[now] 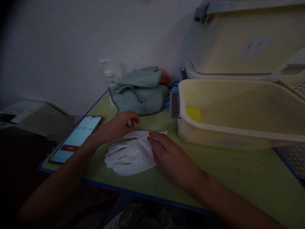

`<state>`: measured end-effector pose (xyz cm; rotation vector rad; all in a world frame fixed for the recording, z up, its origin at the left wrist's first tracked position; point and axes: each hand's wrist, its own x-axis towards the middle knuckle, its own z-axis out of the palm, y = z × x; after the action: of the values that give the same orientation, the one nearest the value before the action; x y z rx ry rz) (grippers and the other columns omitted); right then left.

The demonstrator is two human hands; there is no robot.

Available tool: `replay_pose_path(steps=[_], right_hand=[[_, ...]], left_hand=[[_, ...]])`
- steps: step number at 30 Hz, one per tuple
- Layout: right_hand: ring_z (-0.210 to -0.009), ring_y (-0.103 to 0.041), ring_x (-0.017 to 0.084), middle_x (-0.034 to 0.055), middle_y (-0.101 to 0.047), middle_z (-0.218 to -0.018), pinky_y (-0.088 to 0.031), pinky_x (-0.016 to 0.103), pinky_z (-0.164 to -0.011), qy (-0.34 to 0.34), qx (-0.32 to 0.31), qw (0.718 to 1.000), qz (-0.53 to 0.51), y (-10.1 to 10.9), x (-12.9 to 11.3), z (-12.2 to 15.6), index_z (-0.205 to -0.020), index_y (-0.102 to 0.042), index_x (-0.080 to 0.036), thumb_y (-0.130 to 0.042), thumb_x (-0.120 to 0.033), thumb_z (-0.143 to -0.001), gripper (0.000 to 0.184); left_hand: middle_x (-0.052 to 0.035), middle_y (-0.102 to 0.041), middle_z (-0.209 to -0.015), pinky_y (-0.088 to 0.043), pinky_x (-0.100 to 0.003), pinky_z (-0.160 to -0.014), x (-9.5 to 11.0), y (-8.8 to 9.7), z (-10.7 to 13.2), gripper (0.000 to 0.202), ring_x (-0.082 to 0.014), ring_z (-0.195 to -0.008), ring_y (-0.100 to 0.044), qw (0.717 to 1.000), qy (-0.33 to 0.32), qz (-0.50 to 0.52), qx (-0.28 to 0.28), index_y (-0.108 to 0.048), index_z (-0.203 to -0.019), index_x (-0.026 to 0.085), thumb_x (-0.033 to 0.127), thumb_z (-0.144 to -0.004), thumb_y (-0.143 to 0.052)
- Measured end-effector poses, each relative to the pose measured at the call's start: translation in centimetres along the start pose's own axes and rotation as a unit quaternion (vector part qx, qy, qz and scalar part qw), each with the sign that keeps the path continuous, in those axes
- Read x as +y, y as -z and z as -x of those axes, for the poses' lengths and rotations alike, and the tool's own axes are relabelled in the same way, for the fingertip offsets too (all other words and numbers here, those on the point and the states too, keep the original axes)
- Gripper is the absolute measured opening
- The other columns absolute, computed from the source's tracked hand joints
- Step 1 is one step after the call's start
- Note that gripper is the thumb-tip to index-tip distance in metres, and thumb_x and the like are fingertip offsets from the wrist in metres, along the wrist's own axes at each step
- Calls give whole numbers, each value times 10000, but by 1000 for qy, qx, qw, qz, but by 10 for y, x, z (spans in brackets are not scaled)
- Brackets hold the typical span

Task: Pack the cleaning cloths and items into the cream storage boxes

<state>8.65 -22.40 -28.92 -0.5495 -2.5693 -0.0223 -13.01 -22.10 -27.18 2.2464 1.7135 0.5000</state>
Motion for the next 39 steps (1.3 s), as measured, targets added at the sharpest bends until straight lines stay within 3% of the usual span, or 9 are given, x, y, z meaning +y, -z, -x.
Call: replay_pose_path(steps=[4,7,11,15,19,24,32,36,39], right_hand=[[-1107,-563,226,198,-597,-1159,-520,354,-894,14,-27,999,10,-11,-3,3,-1095,-584,0,-334,-61,-851,355],[-1147,-535,224,201,-577,-1196,-497,357,-928,16,-40,999,12,-16,-2,5,-1128,-571,10,-326,-53,-847,378],[-1161,-525,214,189,-562,-1224,-474,344,-955,7,-60,998,7,-14,-2,5,-1140,-575,-6,-334,-72,-856,378],[-1144,-538,223,188,-573,-1210,-472,342,-955,12,-54,998,5,-12,-3,4,-1118,-593,-2,-354,-86,-855,364],[-1137,-544,226,186,-577,-1205,-478,350,-949,13,-62,998,-1,-11,-3,4,-1126,-588,-4,-359,-98,-859,364],[-1176,-512,215,174,-543,-1254,-462,356,-966,-4,-87,996,-9,-14,-3,5,-1166,-568,-37,-366,-111,-863,371],[-1234,-446,242,205,-496,-1293,-431,383,-990,-6,-115,993,-1,-18,-2,5,-1203,-529,3,-362,-124,-861,401],[-1231,-451,235,200,-495,-1297,-428,378,-995,-10,-125,992,-4,-18,-2,5,-1208,-525,-5,-367,-119,-856,403],[-1235,-447,233,197,-491,-1302,-425,385,-999,-16,-128,992,-7,-17,-2,5,-1217,-521,-16,-362,-125,-862,404]], left_hand=[[-34,-603,-820,-420,-255,-683,17,-5,0,227,-135,-726,-541,999,-3,9,50,-596,-811,133,36,-718,-412],[-45,-631,-841,-419,-278,-694,16,-1,3,166,-166,-768,-565,999,10,-25,-18,-616,-819,145,118,-755,-465],[-36,-657,-771,-410,-250,-631,-5,13,4,112,-162,-714,-586,988,60,-25,-137,-631,-775,144,194,-748,-534],[-21,-651,-709,-376,-216,-551,-19,21,1,101,-137,-629,-572,978,93,-24,-183,-643,-760,130,184,-701,-580],[-16,-650,-704,-377,-204,-544,-21,22,0,110,-128,-622,-566,975,77,-21,-205,-648,-739,133,215,-694,-590],[-16,-654,-705,-389,-191,-563,-20,23,0,115,-120,-633,-572,974,61,-17,-218,-653,-742,133,191,-695,-566],[-14,-619,-683,-353,-210,-552,-19,22,1,161,-123,-608,-526,978,44,-60,-196,-624,-703,140,123,-684,-465],[-12,-611,-693,-342,-213,-537,-18,22,3,161,-124,-605,-513,980,51,-63,-181,-615,-741,142,138,-706,-458],[-3,-612,-694,-349,-203,-529,-19,23,3,137,-118,-601,-526,978,52,-29,-200,-613,-770,141,222,-737,-508]])
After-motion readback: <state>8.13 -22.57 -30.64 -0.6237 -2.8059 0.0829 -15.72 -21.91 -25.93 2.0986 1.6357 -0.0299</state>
